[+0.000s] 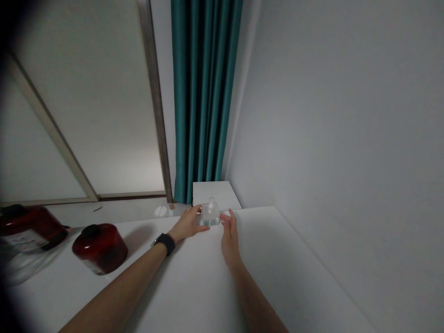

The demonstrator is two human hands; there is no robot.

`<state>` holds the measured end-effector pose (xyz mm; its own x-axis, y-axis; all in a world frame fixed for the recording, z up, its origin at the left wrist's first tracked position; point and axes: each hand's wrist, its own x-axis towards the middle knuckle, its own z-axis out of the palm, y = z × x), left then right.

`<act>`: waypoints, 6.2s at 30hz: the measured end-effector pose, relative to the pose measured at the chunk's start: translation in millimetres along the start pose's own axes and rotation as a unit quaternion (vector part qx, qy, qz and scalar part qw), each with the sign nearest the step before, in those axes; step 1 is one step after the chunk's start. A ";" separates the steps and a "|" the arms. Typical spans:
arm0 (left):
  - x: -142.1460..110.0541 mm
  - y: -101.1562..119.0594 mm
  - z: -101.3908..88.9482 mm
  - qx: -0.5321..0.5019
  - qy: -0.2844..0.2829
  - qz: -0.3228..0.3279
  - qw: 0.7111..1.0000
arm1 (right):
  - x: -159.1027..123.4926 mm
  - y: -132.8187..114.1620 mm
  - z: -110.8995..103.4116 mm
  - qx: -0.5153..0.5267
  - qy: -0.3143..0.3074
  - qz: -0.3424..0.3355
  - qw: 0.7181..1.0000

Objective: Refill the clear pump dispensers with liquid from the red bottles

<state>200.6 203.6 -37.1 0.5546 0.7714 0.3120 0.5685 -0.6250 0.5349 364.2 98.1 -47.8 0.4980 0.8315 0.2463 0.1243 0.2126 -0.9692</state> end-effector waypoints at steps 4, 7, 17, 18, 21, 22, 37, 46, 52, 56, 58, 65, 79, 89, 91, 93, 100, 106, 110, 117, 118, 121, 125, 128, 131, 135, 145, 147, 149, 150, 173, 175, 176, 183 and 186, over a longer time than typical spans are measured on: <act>-0.3 -1.5 2.4 -0.008 0.007 0.008 1.000 | 1.8 2.6 -0.6 -0.009 0.009 -0.003 1.000; -0.1 -1.5 4.3 -0.014 0.013 0.013 1.000 | 2.5 1.9 -0.4 -0.021 0.020 -0.008 1.000; -13.9 6.8 -5.1 -0.054 0.073 -0.002 0.996 | 3.4 -2.7 2.2 -0.072 0.054 -0.043 0.995; -18.0 8.5 -7.0 -0.058 0.076 -0.006 0.995 | 3.2 -3.2 2.3 -0.078 0.053 -0.048 0.994; -32.8 14.7 -13.4 -0.112 0.069 -0.023 0.991 | 1.2 -6.0 2.0 -0.098 0.043 -0.066 0.992; -38.3 17.0 -15.8 -0.135 0.066 -0.031 0.988 | 0.0 -7.6 2.1 -0.104 0.037 -0.072 0.991; -151.4 28.7 -96.7 -0.250 -0.008 -0.093 0.964 | -37.6 -40.8 80.0 -0.101 -0.112 -0.125 0.981; -218.7 12.9 -151.4 -0.209 -0.003 -0.137 0.968 | -73.4 -53.6 137.5 -0.065 -0.221 -0.153 0.961; -240.5 -2.5 -161.2 -0.152 0.067 -0.155 0.974 | -81.7 -60.7 168.6 -0.042 -0.238 -0.167 0.956; -247.5 -11.0 -161.4 -0.007 0.121 -0.118 0.986 | -83.3 -66.9 181.0 -0.033 -0.258 -0.179 0.949; -248.9 -13.1 -163.3 0.071 0.127 -0.103 0.984 | -83.6 -70.7 185.0 -0.028 -0.275 -0.192 0.942; -248.7 -11.7 -164.6 0.110 0.106 -0.116 0.981 | -78.5 -88.6 200.4 -0.041 -0.344 -0.247 0.905; -250.2 -12.5 -163.8 0.128 0.101 -0.102 0.981 | -81.6 -87.5 222.6 -0.055 -0.276 -0.253 0.926; -249.6 -20.4 -170.1 0.138 0.112 -0.118 0.977 | -82.2 -83.2 219.7 -0.051 -0.288 -0.255 0.922; -250.1 -20.0 -168.2 0.138 0.109 -0.116 0.978 | -81.3 -81.9 216.3 -0.046 -0.306 -0.257 0.915; -250.4 -19.1 -166.5 0.135 0.104 -0.112 0.979 | -80.7 -80.7 214.2 -0.049 -0.305 -0.257 0.916; -250.3 -17.6 -165.4 0.130 0.105 -0.113 0.979 | -77.0 -74.2 219.3 -0.073 -0.224 -0.246 0.940; -250.1 -17.1 -164.4 0.135 0.100 -0.105 0.980 | -72.2 -64.9 225.7 -0.089 -0.189 -0.235 0.949; -249.8 -16.7 -166.5 0.134 0.104 -0.104 0.980 | -77.2 -69.3 220.1 -0.098 -0.173 -0.240 0.950; -252.7 -26.2 -177.3 0.123 0.177 -0.151 0.965 | -110.3 -86.8 202.6 -0.017 -0.141 -0.245 0.959; -253.6 -30.1 -179.3 0.121 0.207 -0.172 0.956 | -117.3 -87.3 204.0 -0.007 -0.163 -0.242 0.956; -256.7 -45.1 -187.0 0.140 0.310 -0.222 0.914 | -136.9 -85.0 217.7 0.027 -0.259 -0.197 0.945; -260.9 -68.5 -199.1 0.221 0.432 -0.239 0.841 | -150.1 -75.9 249.3 0.044 -0.311 -0.149 0.938; -263.4 -84.4 -203.7 0.264 0.462 -0.258 0.807 | -148.6 -68.2 274.6 0.048 -0.312 -0.126 0.940; -265.4 -97.4 -201.9 0.262 0.436 -0.288 0.811 | -142.4 -63.2 297.9 0.053 -0.312 -0.105 0.943; -267.2 -110.6 -195.9 0.202 0.411 -0.316 0.831 | -132.6 -61.7 327.5 0.061 -0.300 -0.089 0.948; -269.1 -120.9 -193.7 0.006 0.540 -0.320 0.779 | -107.2 -66.1 395.2 0.083 -0.293 -0.091 0.948; -269.1 -120.9 -193.8 -0.001 0.549 -0.318 0.773 | -104.5 -68.1 404.4 0.083 -0.299 -0.095 0.946; -268.9 -121.3 -193.6 -0.006 0.558 -0.317 0.766 | -103.1 -69.1 412.0 0.083 -0.306 -0.097 0.943; -268.7 -121.6 -193.5 -0.008 0.562 -0.316 0.765 | -102.7 -69.1 415.3 0.083 -0.310 -0.098 0.942; -278.8 -117.0 -189.7 -0.135 0.609 -0.193 0.758 | -138.5 -102.7 318.0 0.020 -0.284 -0.147 0.947; -276.9 -107.1 -189.6 -0.138 0.584 -0.177 0.780 | -144.7 -100.7 296.4 0.017 -0.290 -0.136 0.947; -275.7 -101.3 -189.4 -0.141 0.568 -0.169 0.793 | -147.0 -99.5 285.4 0.017 -0.289 -0.132 0.948; -262.6 -51.5 -174.2 -0.126 0.419 -0.098 0.894 | -149.1 -97.5 204.6 0.008 -0.271 -0.115 0.956; -257.6 -25.6 -161.4 -0.115 0.363 -0.070 0.922 | -147.3 -97.3 169.2 -0.006 -0.259 -0.114 0.959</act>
<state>-54.9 40.0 -4.4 -0.1145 0.7710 0.6264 0.4136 -0.5363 0.7358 133.5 41.7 10.7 -0.0363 0.9080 0.4173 0.1912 0.4162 -0.8889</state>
